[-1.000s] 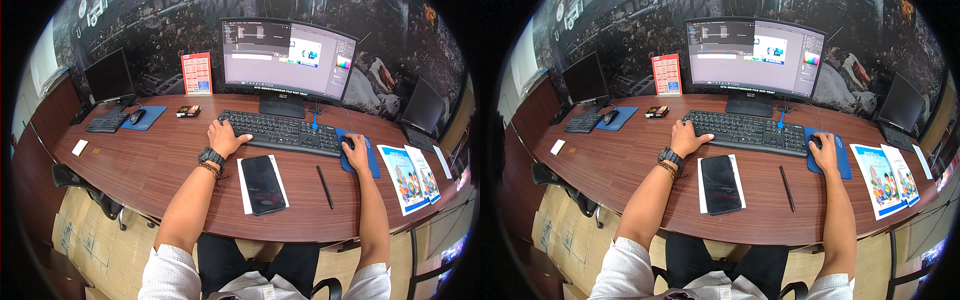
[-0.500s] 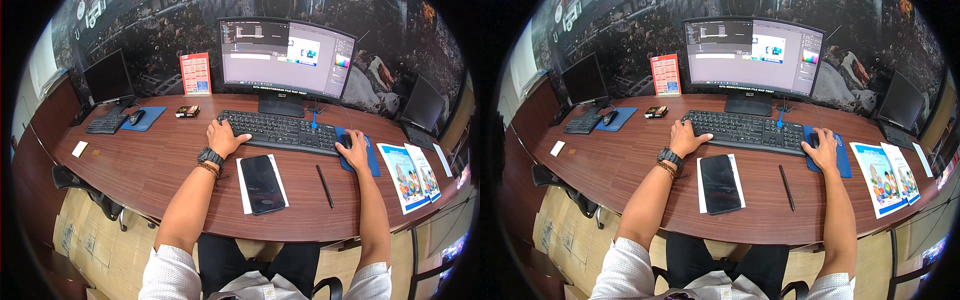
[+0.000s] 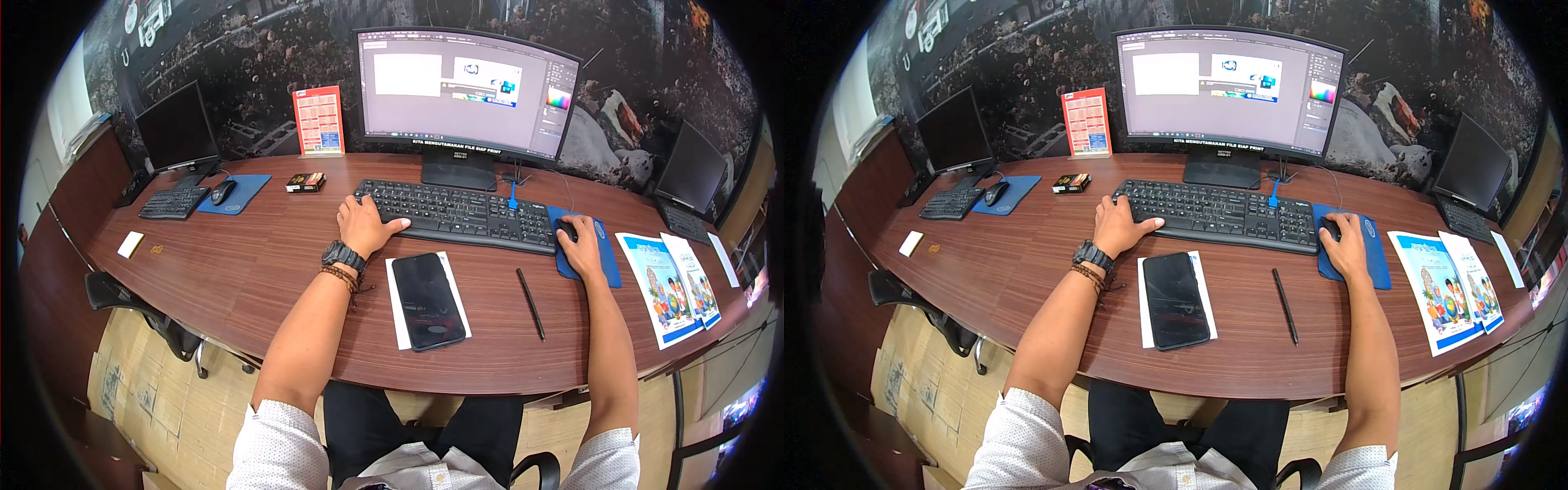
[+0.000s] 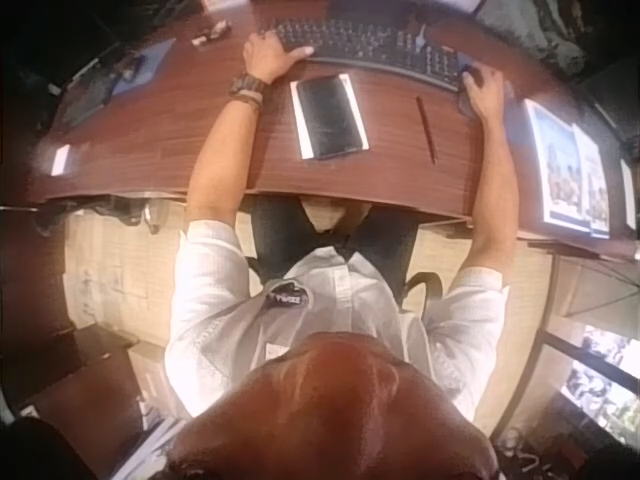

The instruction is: Designing a poster or flyer using graphic design software on a computer.

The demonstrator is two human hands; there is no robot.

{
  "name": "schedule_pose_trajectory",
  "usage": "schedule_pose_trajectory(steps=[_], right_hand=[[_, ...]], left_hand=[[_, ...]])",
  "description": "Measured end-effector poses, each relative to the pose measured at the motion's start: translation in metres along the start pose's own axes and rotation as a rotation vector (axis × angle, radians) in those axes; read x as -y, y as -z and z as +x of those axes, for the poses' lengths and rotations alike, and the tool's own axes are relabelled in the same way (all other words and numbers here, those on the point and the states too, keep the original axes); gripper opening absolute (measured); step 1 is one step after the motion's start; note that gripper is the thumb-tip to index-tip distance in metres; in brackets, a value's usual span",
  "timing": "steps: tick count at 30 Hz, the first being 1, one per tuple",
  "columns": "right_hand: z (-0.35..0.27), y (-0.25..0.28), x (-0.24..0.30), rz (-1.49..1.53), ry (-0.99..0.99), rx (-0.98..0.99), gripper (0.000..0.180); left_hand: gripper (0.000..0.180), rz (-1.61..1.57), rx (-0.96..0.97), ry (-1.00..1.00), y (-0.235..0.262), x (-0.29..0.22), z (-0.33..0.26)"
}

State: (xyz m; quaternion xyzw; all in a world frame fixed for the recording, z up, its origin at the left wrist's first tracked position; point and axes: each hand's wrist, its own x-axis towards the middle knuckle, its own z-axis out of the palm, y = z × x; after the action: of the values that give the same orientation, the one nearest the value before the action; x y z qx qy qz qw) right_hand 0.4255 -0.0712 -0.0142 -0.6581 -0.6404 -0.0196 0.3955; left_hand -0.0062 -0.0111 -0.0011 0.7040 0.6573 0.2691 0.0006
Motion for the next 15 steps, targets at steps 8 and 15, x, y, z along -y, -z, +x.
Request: schedule_pose_trajectory(steps=[8,15], right_hand=[[-0.001,0.0,0.007,-0.03,-0.015,-0.007,0.037],[0.0,0.0,0.004,-0.037,-0.061,0.002,0.038]], left_hand=[[0.096,0.007,0.0,0.001,-0.001,0.002,0.001],[0.095,0.007,0.006,-0.001,0.001,0.0,0.0]])
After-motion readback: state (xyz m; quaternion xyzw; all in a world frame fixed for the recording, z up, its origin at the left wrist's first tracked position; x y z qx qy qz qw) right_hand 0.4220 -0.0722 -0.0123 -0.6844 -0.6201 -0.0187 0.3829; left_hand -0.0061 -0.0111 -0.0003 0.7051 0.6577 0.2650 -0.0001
